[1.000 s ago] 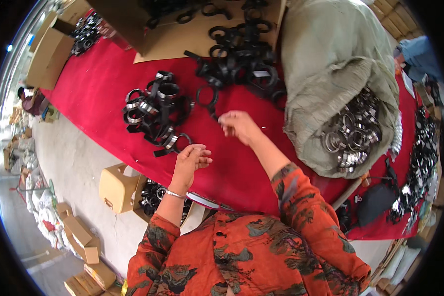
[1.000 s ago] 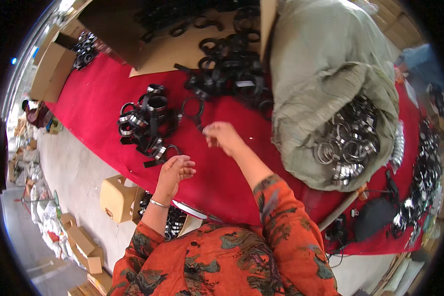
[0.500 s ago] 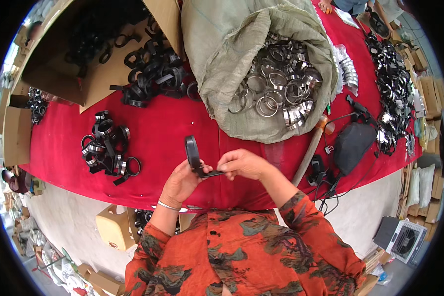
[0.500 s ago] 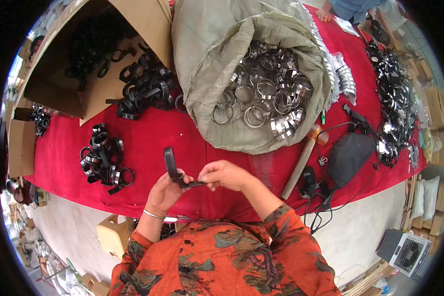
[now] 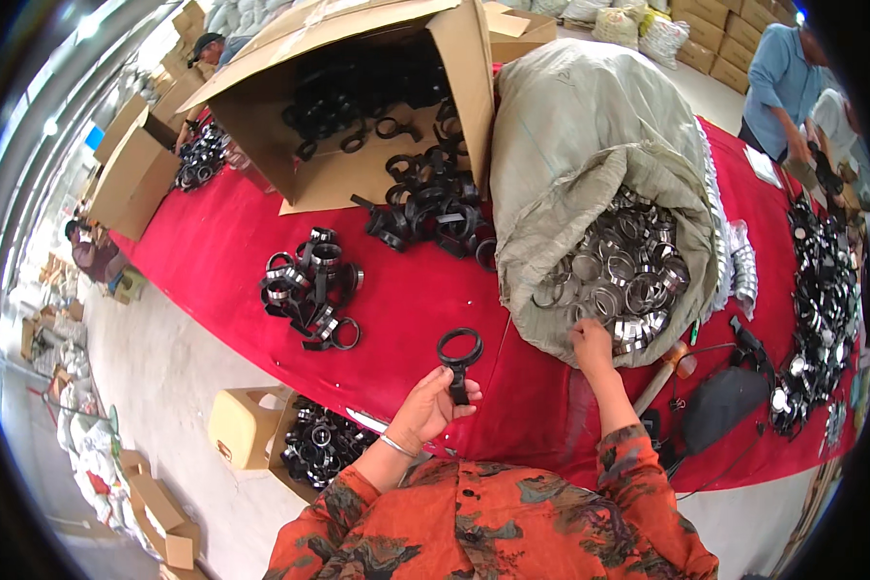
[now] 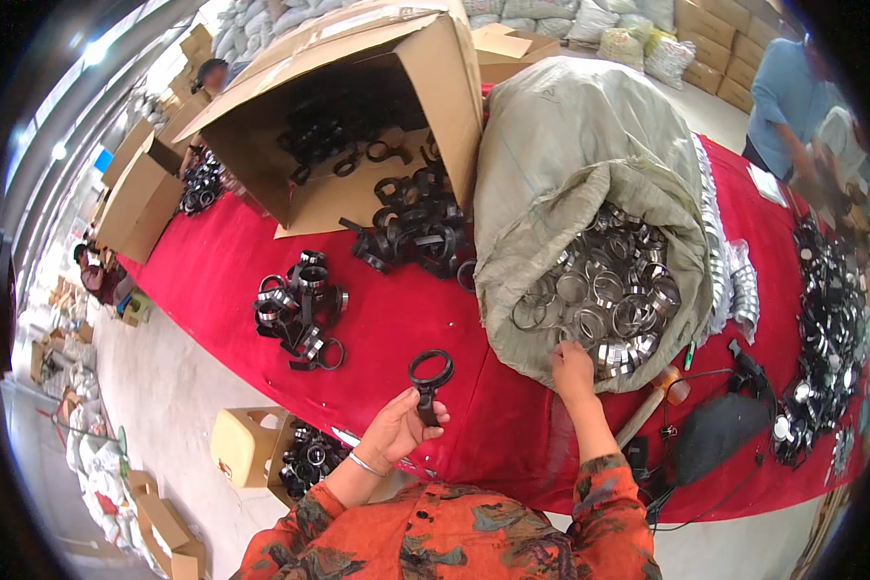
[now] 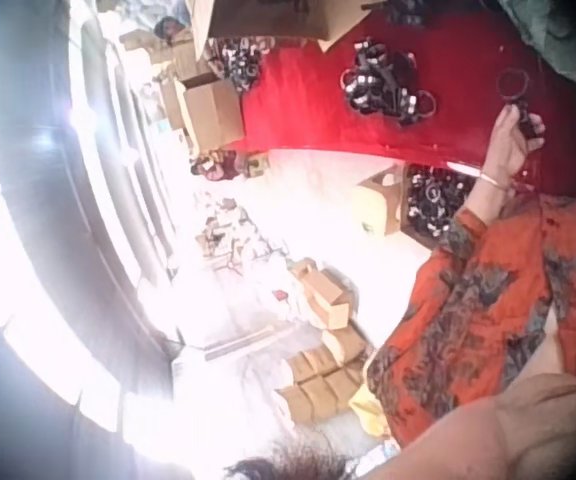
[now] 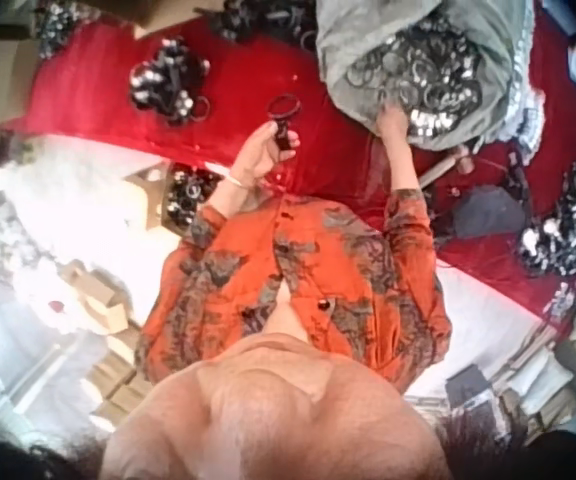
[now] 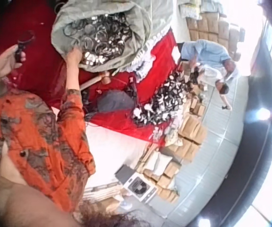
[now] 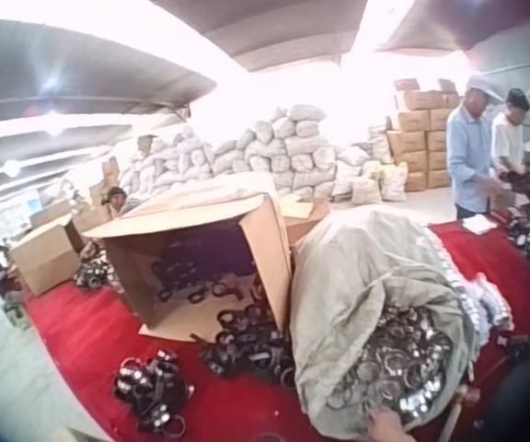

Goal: Assembling metal bands onto black plastic rings.

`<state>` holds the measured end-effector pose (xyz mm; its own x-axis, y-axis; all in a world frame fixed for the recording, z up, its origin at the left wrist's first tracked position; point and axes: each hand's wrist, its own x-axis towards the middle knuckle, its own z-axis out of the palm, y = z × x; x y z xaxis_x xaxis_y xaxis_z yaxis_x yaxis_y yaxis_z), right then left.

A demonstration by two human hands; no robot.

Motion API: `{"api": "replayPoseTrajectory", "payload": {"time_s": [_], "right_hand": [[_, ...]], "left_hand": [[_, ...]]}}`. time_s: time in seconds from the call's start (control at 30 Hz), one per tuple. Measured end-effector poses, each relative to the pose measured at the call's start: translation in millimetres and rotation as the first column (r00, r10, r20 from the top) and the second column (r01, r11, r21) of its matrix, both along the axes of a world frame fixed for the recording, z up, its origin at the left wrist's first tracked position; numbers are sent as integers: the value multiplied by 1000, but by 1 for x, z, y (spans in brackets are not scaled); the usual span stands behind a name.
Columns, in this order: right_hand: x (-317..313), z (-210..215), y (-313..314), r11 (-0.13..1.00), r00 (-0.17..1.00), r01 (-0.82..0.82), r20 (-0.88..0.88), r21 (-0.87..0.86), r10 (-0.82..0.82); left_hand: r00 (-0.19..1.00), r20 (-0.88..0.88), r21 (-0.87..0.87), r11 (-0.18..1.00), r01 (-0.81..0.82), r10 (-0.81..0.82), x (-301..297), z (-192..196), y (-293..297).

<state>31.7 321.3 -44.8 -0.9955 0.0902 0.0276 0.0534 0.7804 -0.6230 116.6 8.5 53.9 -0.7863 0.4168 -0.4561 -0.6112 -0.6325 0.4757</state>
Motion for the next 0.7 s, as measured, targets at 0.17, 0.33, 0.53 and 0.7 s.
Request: {"api": "replayPoseTrajectory", "payload": {"time_s": [0.17, 0.33, 0.53, 0.7], "right_hand": [[13, 80, -42, -14, 932, 288, 276, -958, 235], [29, 99, -80, -415, 832, 412, 150, -811, 534], [43, 98, -88, -408, 820, 433, 163, -804, 549], [48, 116, -79, -242, 843, 317, 156, -917, 515]], "left_hand": [[994, 0, -86, 990, -111, 112, -13, 2, 11], [990, -87, -102, 987, -123, 115, -32, 38, 35], [968, -211, -206, 962, -180, 136, -37, 47, 39], [860, -510, -389, 882, -264, 33, -27, 73, 42]]}}
